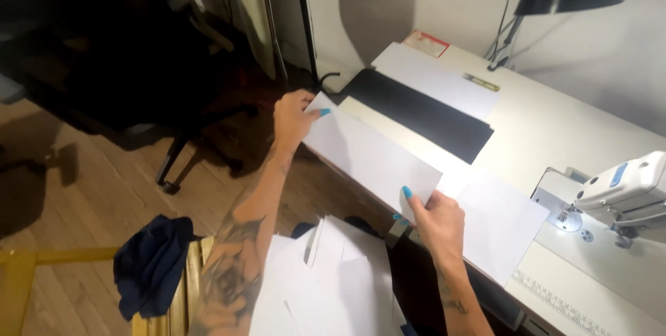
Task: The person sits at a desk and sorts through a stack of white paper sheets, folding some of them and placing them into separate piles on the desk and a nearby yellow chair. The person handles the papers by hand, organizing them into distinct groups.
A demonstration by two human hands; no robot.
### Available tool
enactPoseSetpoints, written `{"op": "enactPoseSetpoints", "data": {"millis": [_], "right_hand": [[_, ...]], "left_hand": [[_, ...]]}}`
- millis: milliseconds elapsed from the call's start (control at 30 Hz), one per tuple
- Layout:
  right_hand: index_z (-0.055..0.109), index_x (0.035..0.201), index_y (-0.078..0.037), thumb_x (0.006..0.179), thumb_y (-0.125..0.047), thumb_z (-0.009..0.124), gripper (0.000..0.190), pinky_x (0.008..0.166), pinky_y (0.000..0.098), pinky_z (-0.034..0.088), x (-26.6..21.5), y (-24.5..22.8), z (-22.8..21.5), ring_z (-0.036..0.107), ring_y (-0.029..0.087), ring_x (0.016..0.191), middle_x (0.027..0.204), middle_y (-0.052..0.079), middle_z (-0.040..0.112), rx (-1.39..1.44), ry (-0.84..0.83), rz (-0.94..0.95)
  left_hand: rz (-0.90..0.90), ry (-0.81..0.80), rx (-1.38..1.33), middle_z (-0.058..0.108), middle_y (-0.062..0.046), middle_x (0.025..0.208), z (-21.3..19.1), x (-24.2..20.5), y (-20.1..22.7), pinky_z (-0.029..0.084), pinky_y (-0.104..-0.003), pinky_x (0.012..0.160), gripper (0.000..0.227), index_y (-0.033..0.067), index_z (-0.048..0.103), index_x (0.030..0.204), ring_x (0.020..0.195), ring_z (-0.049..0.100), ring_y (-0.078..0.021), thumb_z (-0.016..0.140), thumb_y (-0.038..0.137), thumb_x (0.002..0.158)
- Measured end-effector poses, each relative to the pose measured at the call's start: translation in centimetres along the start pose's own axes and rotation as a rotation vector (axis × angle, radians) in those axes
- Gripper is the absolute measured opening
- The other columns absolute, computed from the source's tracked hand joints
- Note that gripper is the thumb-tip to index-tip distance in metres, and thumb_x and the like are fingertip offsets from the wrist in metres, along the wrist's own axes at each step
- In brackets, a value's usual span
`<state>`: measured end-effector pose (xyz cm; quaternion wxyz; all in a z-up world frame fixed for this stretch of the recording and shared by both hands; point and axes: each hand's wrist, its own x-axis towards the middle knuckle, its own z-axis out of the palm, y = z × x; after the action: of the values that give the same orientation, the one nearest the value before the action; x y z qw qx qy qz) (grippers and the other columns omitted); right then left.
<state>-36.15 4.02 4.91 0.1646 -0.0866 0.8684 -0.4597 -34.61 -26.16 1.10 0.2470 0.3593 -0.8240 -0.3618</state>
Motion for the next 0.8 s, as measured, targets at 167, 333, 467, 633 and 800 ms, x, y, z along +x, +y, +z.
{"op": "enactPoseSetpoints", "data": {"millis": [167, 333, 467, 633, 800], "right_hand": [[0.059, 0.061, -0.004, 0.069, -0.041, 0.067, 0.04, 0.05, 0.0384, 0.048, 1.6, 1.2, 0.9, 0.063, 0.031, 0.053, 0.044, 0.012, 0.058, -0.237, 0.032, 0.007], [0.046, 0.085, -0.005, 0.074, -0.041, 0.066, 0.042, 0.068, 0.0501, 0.047, -0.4, 1.8, -1.0, 0.061, 0.044, 0.072, 0.067, 0.024, 0.061, -0.464, 0.283, -0.078], [0.05, 0.077, -0.011, 0.081, -0.038, 0.058, 0.029, 0.056, 0.0292, 0.046, -4.6, 2.2, -3.6, 0.053, 0.015, 0.046, 0.051, 0.002, 0.053, -0.427, 0.108, 0.068], [0.057, 0.086, -0.014, 0.068, -0.048, 0.061, 0.039, 0.072, 0.0288, 0.043, -10.1, 3.9, -0.9, 0.06, 0.014, 0.073, 0.075, -0.002, 0.064, -0.507, -0.191, 0.139], [0.05, 0.101, -0.013, 0.059, -0.047, 0.07, 0.058, 0.073, 0.0316, 0.042, -11.4, 6.4, 2.6, 0.052, 0.016, 0.088, 0.095, 0.001, 0.053, -0.571, -0.36, 0.074]], "left_hand": [[0.013, -0.024, 0.15, 0.065, 0.007, 0.069, 2.0, 0.8, -0.4, 0.052, -0.029, 0.068, 0.026, 0.0271, 0.065, 0.079, 0.074, 0.065, -0.0149, 0.071, 0.032, 0.055], [0.35, 0.274, -0.081, 0.058, -0.022, 0.1, -1.4, -2.9, 2.0, 0.042, -0.047, 0.084, 0.044, 0.0008, 0.054, 0.107, 0.093, 0.055, -0.039, 0.069, 0.002, 0.065], [0.274, 0.276, -0.042, 0.058, -0.009, 0.111, -7.2, -9.8, 2.3, 0.036, -0.028, 0.094, 0.04, 0.0057, 0.057, 0.11, 0.104, 0.054, -0.0197, 0.062, 0.003, 0.07], [-0.241, 0.483, -0.126, 0.064, 0.0, 0.085, -11.9, -23.0, -0.6, 0.045, -0.023, 0.072, 0.017, 0.0107, 0.061, 0.093, 0.075, 0.06, -0.011, 0.066, 0.011, 0.076], [-0.684, 0.325, -0.151, 0.059, -0.003, 0.107, -10.9, -31.9, -5.3, 0.041, -0.027, 0.083, 0.046, 0.0131, 0.055, 0.113, 0.096, 0.056, -0.015, 0.063, 0.027, 0.07]]}}
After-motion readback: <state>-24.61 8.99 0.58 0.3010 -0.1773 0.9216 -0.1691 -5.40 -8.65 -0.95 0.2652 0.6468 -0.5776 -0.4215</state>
